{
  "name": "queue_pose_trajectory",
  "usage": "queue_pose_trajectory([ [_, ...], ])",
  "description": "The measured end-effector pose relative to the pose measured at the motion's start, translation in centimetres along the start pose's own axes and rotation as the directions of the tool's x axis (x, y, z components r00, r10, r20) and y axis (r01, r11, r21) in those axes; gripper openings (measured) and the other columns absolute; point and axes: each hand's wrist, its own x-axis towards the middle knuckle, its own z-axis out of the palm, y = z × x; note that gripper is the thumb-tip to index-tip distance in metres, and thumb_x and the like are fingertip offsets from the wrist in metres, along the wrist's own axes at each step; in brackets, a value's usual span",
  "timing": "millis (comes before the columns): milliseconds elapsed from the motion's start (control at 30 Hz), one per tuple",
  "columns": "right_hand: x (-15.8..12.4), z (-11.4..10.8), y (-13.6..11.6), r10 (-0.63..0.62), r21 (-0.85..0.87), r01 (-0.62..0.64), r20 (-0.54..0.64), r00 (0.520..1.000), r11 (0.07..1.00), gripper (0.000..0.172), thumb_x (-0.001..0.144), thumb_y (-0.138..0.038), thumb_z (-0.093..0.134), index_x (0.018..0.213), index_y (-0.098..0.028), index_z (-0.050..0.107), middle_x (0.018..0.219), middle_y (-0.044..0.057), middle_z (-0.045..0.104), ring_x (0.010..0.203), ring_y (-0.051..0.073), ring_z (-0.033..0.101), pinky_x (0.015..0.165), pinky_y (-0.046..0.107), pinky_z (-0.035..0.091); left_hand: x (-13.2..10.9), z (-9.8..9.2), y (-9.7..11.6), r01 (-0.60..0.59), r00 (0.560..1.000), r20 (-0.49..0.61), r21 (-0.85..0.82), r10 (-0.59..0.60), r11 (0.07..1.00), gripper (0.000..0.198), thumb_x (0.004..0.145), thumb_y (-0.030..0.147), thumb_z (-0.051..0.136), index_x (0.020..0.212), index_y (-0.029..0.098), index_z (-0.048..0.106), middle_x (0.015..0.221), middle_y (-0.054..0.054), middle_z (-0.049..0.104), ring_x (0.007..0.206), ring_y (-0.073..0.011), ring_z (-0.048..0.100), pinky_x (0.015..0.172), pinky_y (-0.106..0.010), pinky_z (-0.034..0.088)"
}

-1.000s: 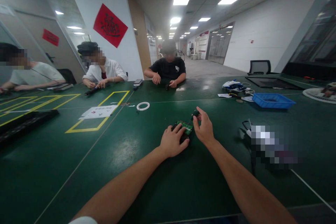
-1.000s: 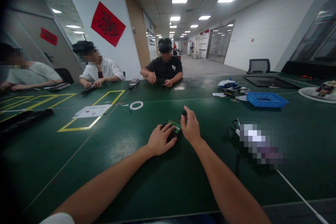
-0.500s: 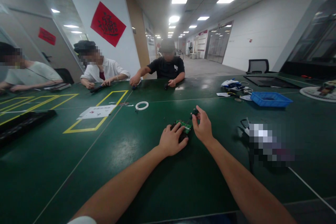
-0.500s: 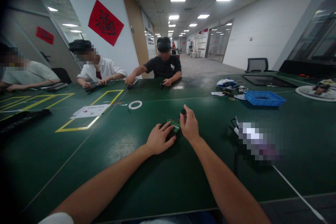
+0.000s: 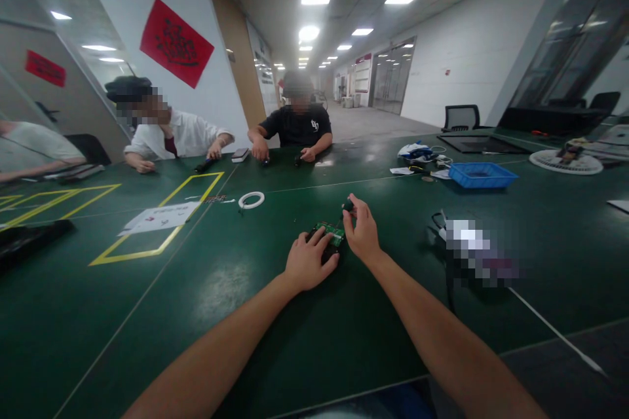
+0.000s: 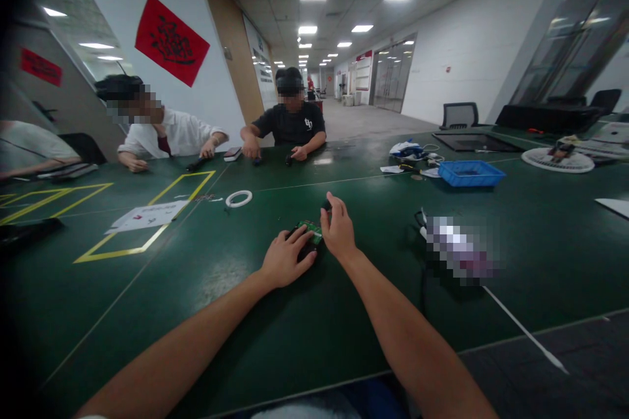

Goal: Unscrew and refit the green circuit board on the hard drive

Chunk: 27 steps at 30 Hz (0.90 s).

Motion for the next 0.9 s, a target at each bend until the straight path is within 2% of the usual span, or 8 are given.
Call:
queue_pose_trajectory([
  [367,0.23,-0.86,-0.59,0.016,-0.060,-0.014,0.048,0.999,0.998,0.049,0.100,-0.030,0.048,0.148,-0.024,0.044,0.121,0.012,0.055,0.103,0.024,0.061,0.091,0.043,0.056,-0.06,-0.25,0.54,-0.011,1.000,-0.012,0.023,0.011,1.000,0.060,0.095,0.059,0.046,0.148,0.031,0.047,0.156,-0.003,0.043,0.127,-0.0362,0.044,0.102,-0.053,0.040],
  [567,0.09,-0.16,0.01,-0.003,0.030,0.002,0.017,1.000,1.000,0.047,0.101,-0.027,0.045,0.147,-0.021,0.040,0.133,0.015,0.054,0.121,0.026,0.057,0.101,0.046,0.053,0.06,-0.29,0.65,0.007,1.000,0.000,0.026,-0.007,1.000,0.060,0.094,0.059,0.046,0.148,0.032,0.047,0.157,-0.003,0.041,0.128,-0.0376,0.043,0.102,-0.053,0.040],
  [800,0.32,-0.25,-0.08,0.034,0.001,-0.034,0.015,0.999,0.999,0.046,0.099,-0.030,0.051,0.144,-0.023,0.046,0.122,0.014,0.056,0.111,0.026,0.060,0.093,0.045,0.057,0.31,-0.26,0.58,0.004,1.000,0.012,0.026,-0.005,1.000,0.062,0.094,0.058,0.046,0.150,0.032,0.045,0.158,-0.002,0.040,0.131,-0.0390,0.041,0.105,-0.056,0.038],
  [900,0.53,-0.27,-0.12,0.047,-0.003,-0.047,0.011,0.999,0.999,0.046,0.099,-0.029,0.050,0.145,-0.023,0.045,0.123,0.014,0.055,0.108,0.024,0.061,0.090,0.044,0.058,0.40,-0.19,0.45,-0.007,1.000,0.016,0.029,0.006,1.000,0.062,0.095,0.058,0.045,0.151,0.031,0.043,0.158,-0.004,0.040,0.134,-0.0398,0.039,0.106,-0.057,0.037],
])
